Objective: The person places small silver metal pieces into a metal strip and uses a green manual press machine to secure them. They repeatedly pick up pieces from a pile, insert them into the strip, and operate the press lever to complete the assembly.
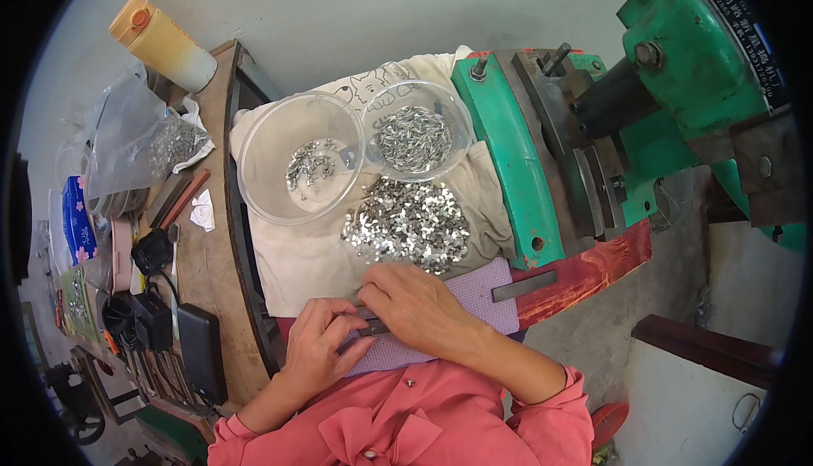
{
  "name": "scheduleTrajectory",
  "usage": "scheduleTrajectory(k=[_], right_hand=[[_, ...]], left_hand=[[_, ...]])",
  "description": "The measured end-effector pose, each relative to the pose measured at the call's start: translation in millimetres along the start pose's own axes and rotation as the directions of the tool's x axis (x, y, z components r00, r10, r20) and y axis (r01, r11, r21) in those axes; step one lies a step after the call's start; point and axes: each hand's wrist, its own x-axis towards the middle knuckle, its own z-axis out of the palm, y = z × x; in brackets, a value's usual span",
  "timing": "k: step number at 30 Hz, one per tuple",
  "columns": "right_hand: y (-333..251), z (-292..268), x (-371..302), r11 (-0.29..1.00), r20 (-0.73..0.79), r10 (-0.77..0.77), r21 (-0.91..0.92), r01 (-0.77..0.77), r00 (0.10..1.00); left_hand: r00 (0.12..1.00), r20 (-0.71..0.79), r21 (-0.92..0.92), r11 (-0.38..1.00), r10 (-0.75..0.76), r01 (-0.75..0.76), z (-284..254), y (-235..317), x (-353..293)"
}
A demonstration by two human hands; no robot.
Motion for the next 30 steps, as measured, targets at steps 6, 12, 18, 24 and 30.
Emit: scheduleTrajectory(k=[6,12,18,24,30], right_hand=[[-14,-2,-32,0.995,-0.146,0.100,0.028,-0.097,0.984],[-17,-9,-35,0.991,-0.125,0.129,0.048,-0.124,0.984],[3,-10,-1,0.988,-0.233,0.111,-0.081,-0.133,0.966],[8,1,17,0.967,-0.169,0.069,-0.232,-0.108,0.983],[5,6,19,0.963,-0.267,0.106,-0.211,-0.165,0.958]], left_hand=[[0.997,-0.022,0.021,0.997,0.071,-0.071,7,2,2],[0.998,-0.031,-0.034,0.997,0.062,-0.063,10,-1,3],[0.999,-0.023,-0.096,0.995,0.033,-0.035,9,-2,4],[1.000,-0.027,-0.156,0.988,-0.011,0.007,10,-5,2],[1.000,-0.012,-0.170,0.985,-0.008,0.006,9,-8,1]])
